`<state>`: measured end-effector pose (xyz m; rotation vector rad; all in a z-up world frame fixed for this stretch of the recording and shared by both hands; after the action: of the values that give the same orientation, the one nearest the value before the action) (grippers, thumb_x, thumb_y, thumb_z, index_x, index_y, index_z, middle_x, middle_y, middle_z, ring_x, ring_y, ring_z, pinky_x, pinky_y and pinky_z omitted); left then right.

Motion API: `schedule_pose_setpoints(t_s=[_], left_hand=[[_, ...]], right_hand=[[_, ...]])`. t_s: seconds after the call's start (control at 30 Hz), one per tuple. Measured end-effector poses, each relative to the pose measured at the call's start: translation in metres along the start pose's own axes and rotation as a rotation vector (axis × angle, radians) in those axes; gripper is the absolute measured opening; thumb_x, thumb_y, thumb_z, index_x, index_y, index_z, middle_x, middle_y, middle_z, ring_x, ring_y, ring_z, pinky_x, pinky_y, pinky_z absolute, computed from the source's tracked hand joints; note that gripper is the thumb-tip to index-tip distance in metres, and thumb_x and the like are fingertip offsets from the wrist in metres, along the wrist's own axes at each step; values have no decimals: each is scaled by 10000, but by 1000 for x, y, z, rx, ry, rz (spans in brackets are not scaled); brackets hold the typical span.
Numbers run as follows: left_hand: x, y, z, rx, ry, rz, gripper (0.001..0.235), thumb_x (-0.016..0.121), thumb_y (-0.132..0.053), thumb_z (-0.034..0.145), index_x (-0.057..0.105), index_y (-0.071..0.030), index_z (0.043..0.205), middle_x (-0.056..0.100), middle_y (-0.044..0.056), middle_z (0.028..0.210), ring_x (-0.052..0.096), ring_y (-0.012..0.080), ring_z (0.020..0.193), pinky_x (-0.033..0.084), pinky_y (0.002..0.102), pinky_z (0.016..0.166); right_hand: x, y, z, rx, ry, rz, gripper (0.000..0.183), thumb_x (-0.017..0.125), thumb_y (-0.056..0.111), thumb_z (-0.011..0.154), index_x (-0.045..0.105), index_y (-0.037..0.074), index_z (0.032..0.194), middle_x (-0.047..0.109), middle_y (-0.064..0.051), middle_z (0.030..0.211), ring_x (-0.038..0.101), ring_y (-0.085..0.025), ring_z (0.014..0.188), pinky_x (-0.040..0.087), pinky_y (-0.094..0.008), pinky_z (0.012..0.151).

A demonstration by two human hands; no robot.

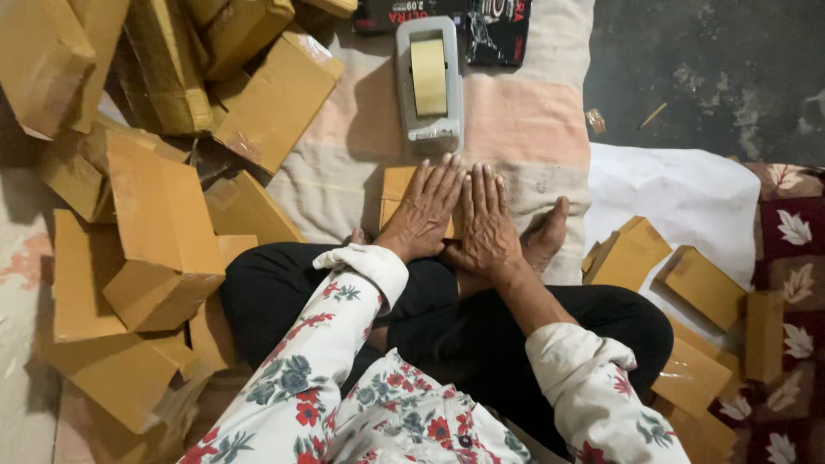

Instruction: The person sits on the floor and packs smart watches into small cardboard boxes. They open a watch box, place it inside a shipping box, close the flaps, and seal the box with packing tape using a tape dispenser. The process is repeated for multiple watches.

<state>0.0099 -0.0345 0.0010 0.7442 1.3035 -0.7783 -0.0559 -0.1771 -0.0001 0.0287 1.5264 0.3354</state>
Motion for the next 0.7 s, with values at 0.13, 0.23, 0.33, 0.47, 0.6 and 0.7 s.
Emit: schedule_pose_setpoints(t_s=[0.13,0.23,0.33,0.47,0.6,0.7], left_hand=[[-4,1,-1,-28,64,19,984,629,-351,801,238,71,1600,191,247,1692,101,388,1588,42,561,1273],[-7,0,3,-35,143,7,1084,688,-404,735,224,46,1605,175,215,1699,85,361,1584,36,585,1252],[-10,1,1,-62,84,-112,1174,757,-481,674,230,-9,1610,185,189,1693,117,334,1582,44,636,1237],[-3,10,-6,-128,209,-144,1257,806,-570,583,227,-148,1616,188,161,1678,193,334,1527,64,670,1200],[2,24,-12,-166,202,-152,1302,818,-629,603,200,-78,1608,241,162,1629,240,371,1492,82,718,1173],[3,30,-11,-213,170,-151,1277,814,-630,672,200,0,1597,286,185,1594,268,379,1483,72,766,1184]], right_hand=[[13,1,16,73,15,-103,1141,631,574,763,218,-148,1545,165,-368,1625,88,-467,1542,47,-552,1246],[23,0,27,149,25,-522,1050,633,483,827,205,-104,1585,158,-337,1653,73,-461,1556,36,-546,1263],[24,8,12,138,-177,-435,983,621,453,896,213,-103,1596,154,-334,1668,73,-467,1583,31,-559,1299],[18,16,-8,94,-110,-42,991,627,427,814,263,-144,1539,194,-401,1605,128,-535,1523,73,-610,1241],[12,21,30,-16,30,-279,961,640,432,831,308,-117,1548,269,-326,1618,203,-483,1548,117,-609,1254],[11,25,48,-30,150,-202,1073,663,479,716,291,-128,1518,259,-345,1582,199,-470,1507,115,-584,1217]])
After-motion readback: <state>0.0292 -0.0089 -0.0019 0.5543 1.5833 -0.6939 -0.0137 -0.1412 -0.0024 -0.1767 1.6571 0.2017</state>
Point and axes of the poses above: each hand's wrist, its own z-axis towards the middle knuckle, its own x-axis out of the palm, y = z × x, the point moved 2 cm from there along z, towards the middle knuckle
